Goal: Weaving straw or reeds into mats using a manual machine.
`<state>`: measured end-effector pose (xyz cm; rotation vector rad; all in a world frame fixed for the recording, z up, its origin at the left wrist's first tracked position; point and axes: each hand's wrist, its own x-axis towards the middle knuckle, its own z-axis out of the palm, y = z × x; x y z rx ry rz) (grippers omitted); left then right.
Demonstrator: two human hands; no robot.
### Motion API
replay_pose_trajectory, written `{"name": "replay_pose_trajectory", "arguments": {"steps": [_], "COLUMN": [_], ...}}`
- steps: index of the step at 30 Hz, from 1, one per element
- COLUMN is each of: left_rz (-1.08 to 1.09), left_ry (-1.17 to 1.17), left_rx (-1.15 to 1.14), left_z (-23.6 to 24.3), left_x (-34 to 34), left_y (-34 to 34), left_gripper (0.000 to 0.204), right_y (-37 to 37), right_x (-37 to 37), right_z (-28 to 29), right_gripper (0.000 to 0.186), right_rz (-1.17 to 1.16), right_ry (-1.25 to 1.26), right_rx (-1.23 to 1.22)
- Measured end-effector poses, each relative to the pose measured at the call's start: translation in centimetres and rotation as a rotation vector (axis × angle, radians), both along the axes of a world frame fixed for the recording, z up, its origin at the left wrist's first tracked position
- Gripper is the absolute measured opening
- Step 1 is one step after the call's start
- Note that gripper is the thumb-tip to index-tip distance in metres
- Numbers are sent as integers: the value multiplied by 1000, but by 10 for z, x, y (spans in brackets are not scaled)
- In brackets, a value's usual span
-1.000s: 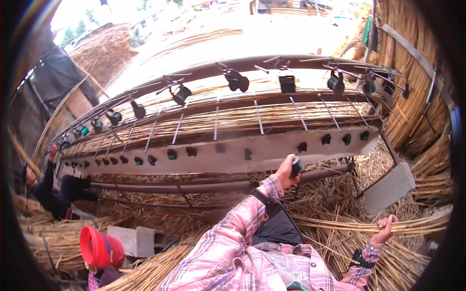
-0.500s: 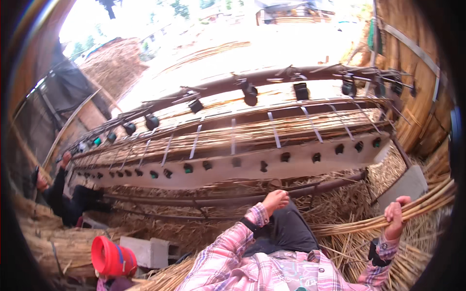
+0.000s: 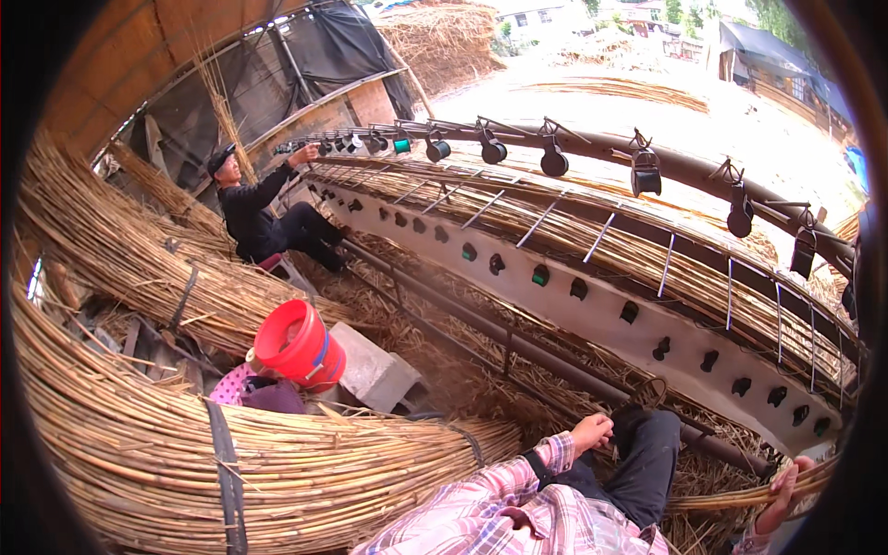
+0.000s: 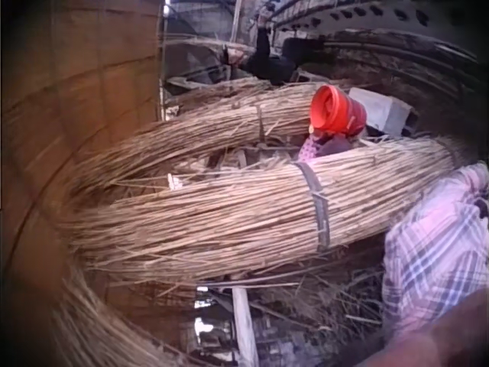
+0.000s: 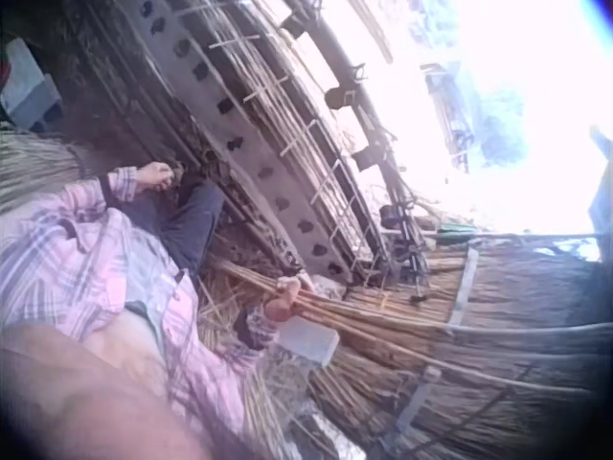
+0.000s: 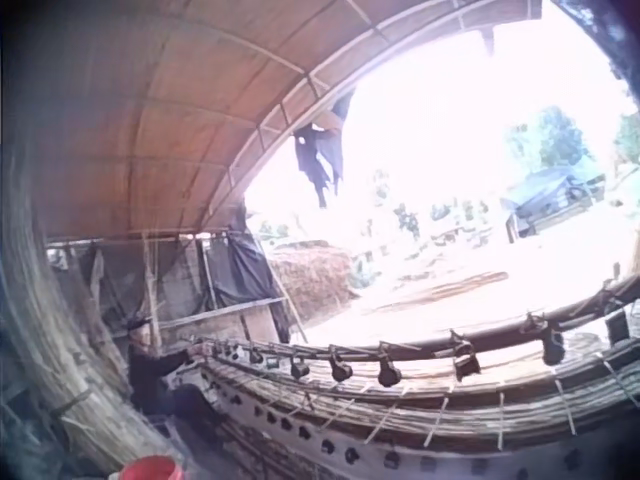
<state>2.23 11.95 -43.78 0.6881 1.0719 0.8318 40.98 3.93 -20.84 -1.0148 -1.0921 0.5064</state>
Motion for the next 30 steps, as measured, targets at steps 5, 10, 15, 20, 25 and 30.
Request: {"name": "replay_pose_trajectory", "arguments": {"steps": [5, 10, 15, 20, 25, 30], "left_rz": [-571, -1117, -1448, -1443, -749, -142], "left_ry": [346, 61, -123, 497, 257, 168], "left_rx": [672, 1038, 1060, 1358, 1223, 927], "left_z": [116, 146, 113, 110, 214, 336], "left_x": [75, 192, 242, 226, 134, -85], "left_y": [-17, -56, -105, -82, 21, 91], "left_gripper": [29, 61, 38, 14, 11, 9], "right_y": [23, 29, 21, 12, -10, -25], "right_x": [-27, -39, -54, -27, 37, 142], "right_z": [19, 32, 43, 42, 27, -12], "right_gripper": [13, 1, 6, 3, 4, 16], "right_rz": [153, 67, -11, 47, -105, -337], "right_ry": [144, 22, -19, -101, 64, 65], "right_rx": [-75, -90, -149, -146, -55, -56]}}
